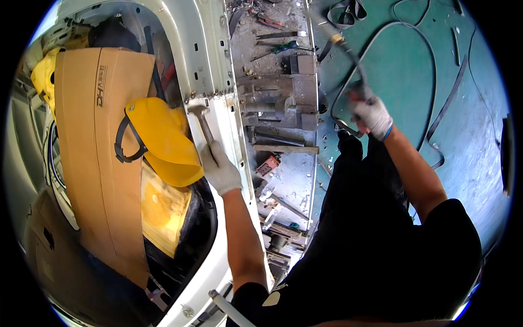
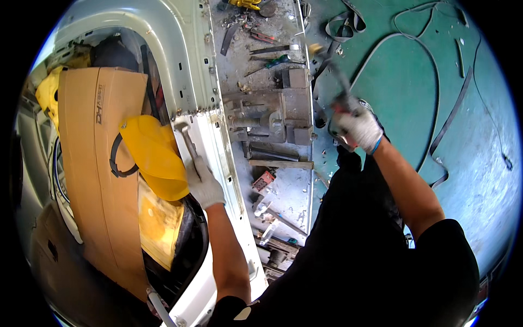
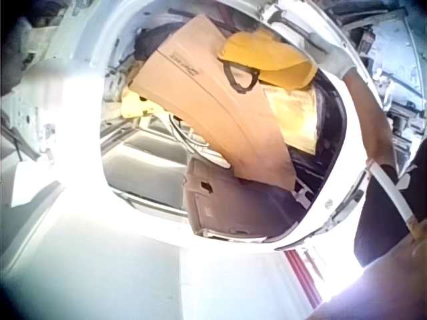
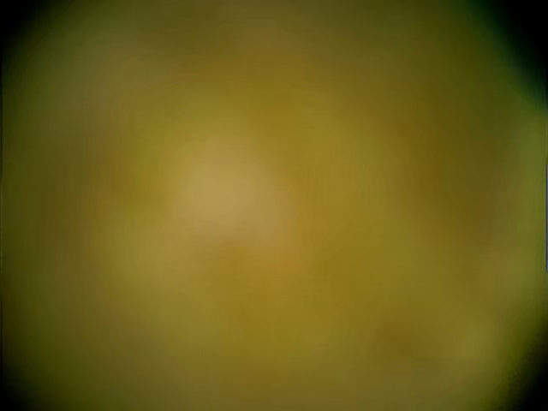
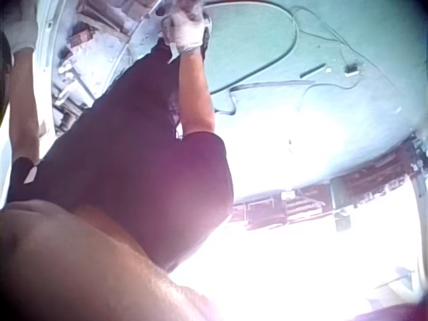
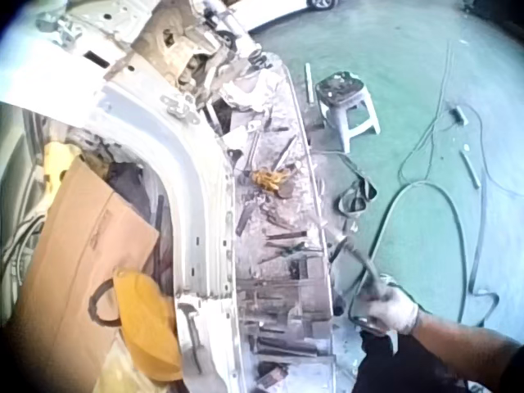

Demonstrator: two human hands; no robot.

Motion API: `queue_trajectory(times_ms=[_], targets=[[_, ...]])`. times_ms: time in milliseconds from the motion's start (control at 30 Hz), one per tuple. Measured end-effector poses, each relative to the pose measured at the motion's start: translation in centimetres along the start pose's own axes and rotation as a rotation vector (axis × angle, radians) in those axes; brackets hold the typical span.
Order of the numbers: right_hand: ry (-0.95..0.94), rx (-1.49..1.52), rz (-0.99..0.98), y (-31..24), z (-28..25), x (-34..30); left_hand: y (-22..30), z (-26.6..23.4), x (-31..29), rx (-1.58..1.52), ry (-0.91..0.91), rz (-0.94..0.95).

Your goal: The person welds a white metal car frame using a welding torch and a yellow face shield for eye protection. They repeatedly weld along the frame's edge, pause to hammer the welds, and continue welding while holding the shield in front of their face.

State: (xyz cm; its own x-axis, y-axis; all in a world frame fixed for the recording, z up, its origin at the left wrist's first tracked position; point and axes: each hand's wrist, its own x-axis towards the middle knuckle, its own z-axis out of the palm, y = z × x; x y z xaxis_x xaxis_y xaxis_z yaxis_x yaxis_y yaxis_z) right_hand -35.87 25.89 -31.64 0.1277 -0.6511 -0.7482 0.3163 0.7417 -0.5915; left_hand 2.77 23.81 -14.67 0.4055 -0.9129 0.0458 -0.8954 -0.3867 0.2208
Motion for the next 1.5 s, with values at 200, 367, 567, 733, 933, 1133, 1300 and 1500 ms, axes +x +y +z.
queue_trajectory(times_ms=[200, 367, 567, 733, 933, 1133, 1300, 1500], targets=[[-0.347, -0.459, -0.315, 0.9, 14.0, -3.6, -3.6, -1.4, -7.5, -0.233, 0.026, -0.027], [-0.314, -0.454, -0.324, 4.3, 20.2, -2.5, -11.3, -2.7, -9.9, -0.206, -0.026, -0.129], [-0.301, -0.297, -0.325, 6.2, 21.8, -0.9, -9.5, -3.2, -9.6, -0.401, -0.107, -0.349], [-0.364, -0.297, -0.282, 6.0, 22.5, 0.5, -9.1, -3.3, -9.5, -0.362, -0.103, -0.358], [-0.312, -0.376, -0.35, 4.8, 22.9, 0.1, -10.8, -2.5, -9.7, -0.388, -0.08, -0.302], [-0.308, -0.443, -0.314, 4.3, 22.7, -0.2, -11.7, -2.3, -10.1, -0.312, -0.05, -0.199], [-0.316, -0.404, -0.284, 4.2, 22.6, -0.1, -9.9, -3.1, -9.6, -0.278, -0.101, -0.271], [-0.379, -0.372, -0.235, 4.0, 22.0, 0.1, -10.6, -1.9, -10.0, -0.227, -0.007, -0.101]])
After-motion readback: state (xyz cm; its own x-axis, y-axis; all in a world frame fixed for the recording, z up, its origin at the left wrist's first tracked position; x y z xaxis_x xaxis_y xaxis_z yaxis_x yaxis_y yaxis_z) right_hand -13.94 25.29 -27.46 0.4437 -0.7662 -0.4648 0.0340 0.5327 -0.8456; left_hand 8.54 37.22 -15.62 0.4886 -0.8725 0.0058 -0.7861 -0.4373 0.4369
